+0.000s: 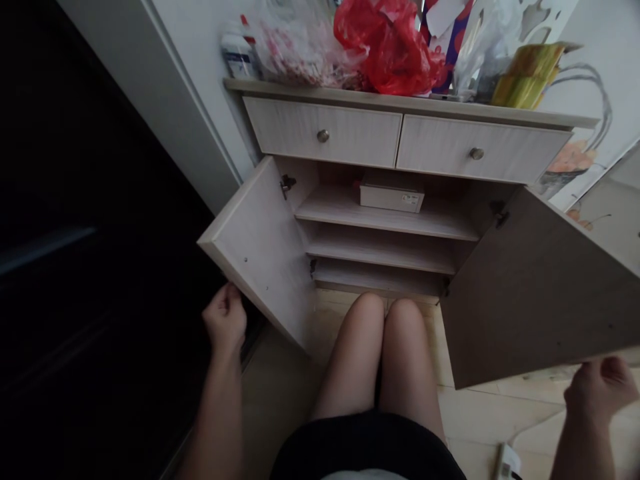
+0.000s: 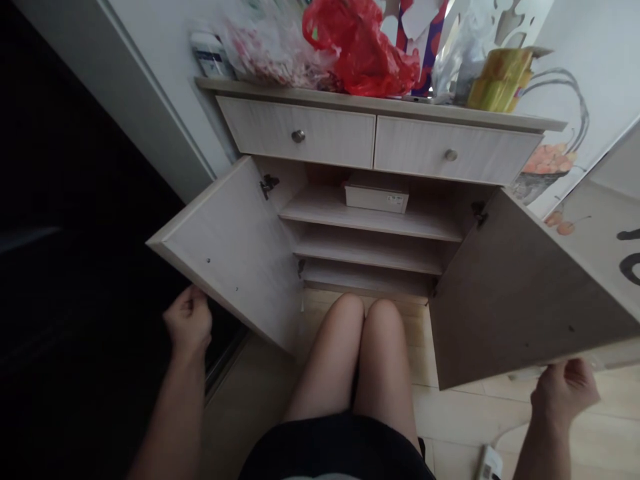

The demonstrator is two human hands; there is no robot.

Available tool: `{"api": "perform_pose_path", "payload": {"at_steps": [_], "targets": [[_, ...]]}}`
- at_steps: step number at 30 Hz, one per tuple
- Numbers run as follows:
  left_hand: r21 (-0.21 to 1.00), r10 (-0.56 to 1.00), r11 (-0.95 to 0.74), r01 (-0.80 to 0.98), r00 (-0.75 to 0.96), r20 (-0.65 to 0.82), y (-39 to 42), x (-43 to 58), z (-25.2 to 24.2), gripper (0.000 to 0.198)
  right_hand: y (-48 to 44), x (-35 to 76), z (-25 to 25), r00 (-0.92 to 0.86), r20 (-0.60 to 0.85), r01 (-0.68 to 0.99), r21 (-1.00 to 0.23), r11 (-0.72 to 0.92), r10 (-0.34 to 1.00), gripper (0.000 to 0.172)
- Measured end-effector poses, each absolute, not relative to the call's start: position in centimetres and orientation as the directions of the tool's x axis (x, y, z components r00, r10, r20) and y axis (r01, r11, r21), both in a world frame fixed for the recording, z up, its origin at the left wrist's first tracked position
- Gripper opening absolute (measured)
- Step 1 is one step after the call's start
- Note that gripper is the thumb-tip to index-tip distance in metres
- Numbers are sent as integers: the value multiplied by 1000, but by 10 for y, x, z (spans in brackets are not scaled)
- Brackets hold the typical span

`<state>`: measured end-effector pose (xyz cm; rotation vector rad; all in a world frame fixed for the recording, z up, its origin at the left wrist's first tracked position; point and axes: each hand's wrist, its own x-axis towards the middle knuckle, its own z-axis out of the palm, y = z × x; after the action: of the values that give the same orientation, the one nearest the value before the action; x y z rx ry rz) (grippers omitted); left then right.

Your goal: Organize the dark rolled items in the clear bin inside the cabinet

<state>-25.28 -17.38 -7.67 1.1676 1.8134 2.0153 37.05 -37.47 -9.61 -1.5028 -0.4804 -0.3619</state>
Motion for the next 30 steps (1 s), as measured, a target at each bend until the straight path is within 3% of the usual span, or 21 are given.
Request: {"api": "perform_pose_path", "payload": {"at_steps": [6,15,21,30], "targets": [[840,682,-267,472,-524,511,-177,-223,-74,38,-372,345,-96,865,495,491,-869,63,79,45],[728,767,-489,480,-161,621,-142,-126,-61,32,-361,322,-105,857,503,497,-864,80,111,53],[652,777,-516,555,-18,629,-110,-75,-54,31,-343,281,-105,846,464,458,-885,89,262,53],[581,810,-460,671,50,584,-88,-48,-46,28,-248,181,-71,683,514,507,-845,171,519,44]]}}
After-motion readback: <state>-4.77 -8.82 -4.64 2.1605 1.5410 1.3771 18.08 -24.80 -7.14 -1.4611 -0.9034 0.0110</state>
